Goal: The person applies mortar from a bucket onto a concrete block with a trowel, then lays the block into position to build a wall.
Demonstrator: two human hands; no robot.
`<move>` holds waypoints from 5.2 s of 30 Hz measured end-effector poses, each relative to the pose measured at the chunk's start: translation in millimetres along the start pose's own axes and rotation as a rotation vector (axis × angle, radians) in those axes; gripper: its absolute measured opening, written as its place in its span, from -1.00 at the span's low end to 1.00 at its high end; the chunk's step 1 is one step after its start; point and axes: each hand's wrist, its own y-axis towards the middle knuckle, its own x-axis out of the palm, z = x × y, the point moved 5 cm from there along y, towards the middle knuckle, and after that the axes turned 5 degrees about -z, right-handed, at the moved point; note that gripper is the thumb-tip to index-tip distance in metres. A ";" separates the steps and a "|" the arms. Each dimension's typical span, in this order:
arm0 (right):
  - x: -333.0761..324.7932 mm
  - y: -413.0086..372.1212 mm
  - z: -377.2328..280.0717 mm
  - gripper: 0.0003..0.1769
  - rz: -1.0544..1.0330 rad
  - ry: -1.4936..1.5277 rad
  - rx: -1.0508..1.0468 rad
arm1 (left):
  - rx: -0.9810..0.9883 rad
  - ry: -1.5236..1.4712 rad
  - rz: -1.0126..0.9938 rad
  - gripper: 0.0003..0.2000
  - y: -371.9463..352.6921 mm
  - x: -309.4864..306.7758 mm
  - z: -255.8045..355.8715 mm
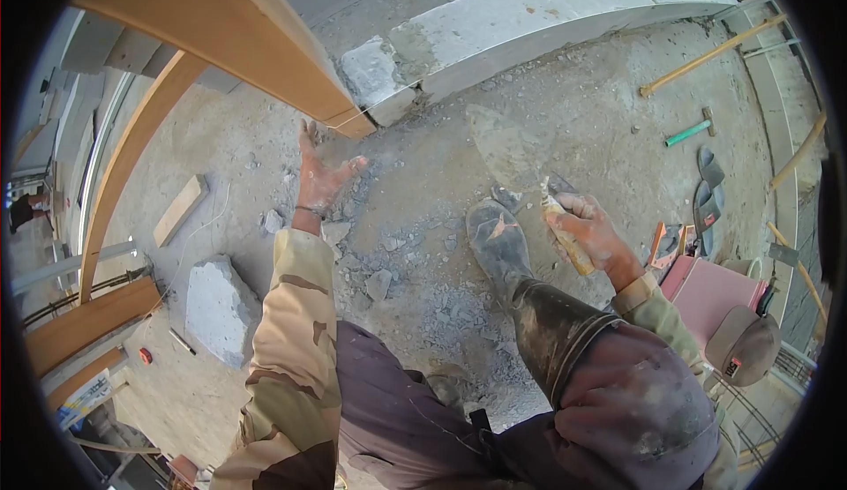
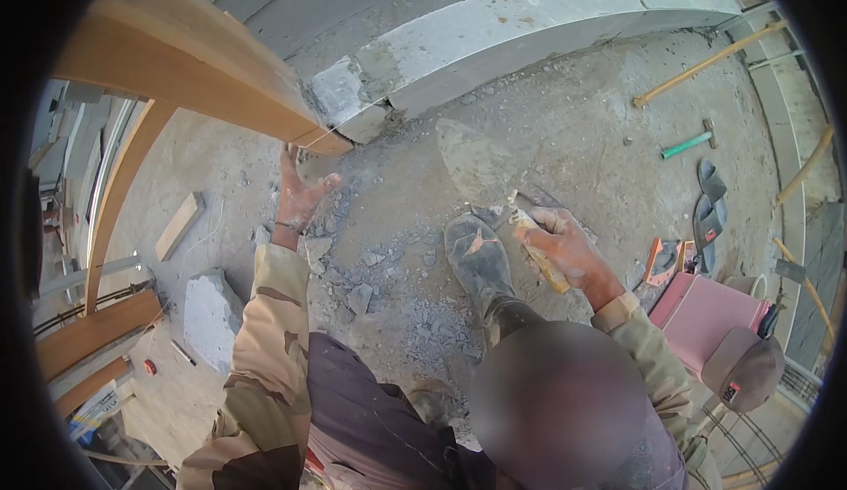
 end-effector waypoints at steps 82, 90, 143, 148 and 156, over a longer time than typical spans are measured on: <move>70.8 88.9 -43.4 -0.69 -0.096 -0.051 0.189 | -0.352 0.829 -0.157 0.41 -74.2 -65.3 -53.4; 72.8 36.4 -105.1 -0.66 -0.069 -0.052 0.041 | -0.390 0.782 -0.159 0.42 -70.3 -64.7 -51.7; 37.0 2.3 -26.2 -0.78 -0.001 -0.561 -0.205 | -0.332 0.630 -0.076 0.27 -49.0 -43.1 -50.1; 32.5 5.8 -51.1 -0.68 0.012 -0.471 -0.205 | -0.285 0.644 -0.118 0.26 -43.6 -33.3 -40.0; -14.2 76.4 -90.3 -0.61 0.181 -1.762 -0.439 | -0.197 0.582 -0.095 0.23 -43.5 -35.4 -37.9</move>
